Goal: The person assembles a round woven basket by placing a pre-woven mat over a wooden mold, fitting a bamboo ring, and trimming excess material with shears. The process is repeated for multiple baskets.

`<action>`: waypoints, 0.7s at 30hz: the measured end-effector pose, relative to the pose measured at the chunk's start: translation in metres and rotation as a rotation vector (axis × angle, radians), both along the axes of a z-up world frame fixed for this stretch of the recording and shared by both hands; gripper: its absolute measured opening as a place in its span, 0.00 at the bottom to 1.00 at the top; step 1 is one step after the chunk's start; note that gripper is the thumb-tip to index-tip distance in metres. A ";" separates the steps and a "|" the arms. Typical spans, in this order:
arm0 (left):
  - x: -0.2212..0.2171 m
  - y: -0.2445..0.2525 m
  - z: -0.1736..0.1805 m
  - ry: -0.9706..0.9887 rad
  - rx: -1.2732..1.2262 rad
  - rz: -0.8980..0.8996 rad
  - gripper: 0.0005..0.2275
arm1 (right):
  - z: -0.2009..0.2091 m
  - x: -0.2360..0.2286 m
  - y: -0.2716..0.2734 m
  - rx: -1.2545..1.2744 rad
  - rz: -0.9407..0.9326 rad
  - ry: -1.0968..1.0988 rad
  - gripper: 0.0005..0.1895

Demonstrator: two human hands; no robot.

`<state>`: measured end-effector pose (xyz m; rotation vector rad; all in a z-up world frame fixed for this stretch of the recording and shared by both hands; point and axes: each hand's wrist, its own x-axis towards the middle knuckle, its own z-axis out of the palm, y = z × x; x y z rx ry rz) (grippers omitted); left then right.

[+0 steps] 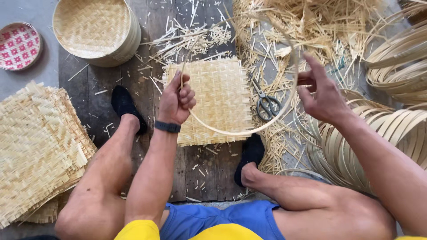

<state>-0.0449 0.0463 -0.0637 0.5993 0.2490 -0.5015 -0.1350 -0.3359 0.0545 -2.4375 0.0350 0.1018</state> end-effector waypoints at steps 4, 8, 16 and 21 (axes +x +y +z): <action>-0.010 0.011 -0.008 0.044 -0.020 -0.031 0.13 | -0.017 0.034 0.012 0.629 -0.206 0.099 0.21; -0.002 0.021 -0.010 0.016 0.082 -0.093 0.15 | -0.040 0.050 0.027 0.924 -0.229 0.120 0.16; 0.000 0.028 -0.024 0.076 -0.022 0.025 0.20 | -0.074 0.041 0.040 1.018 -0.118 0.229 0.16; -0.002 0.029 -0.031 0.083 -0.009 -0.104 0.20 | -0.062 0.045 0.038 1.080 -0.263 0.142 0.22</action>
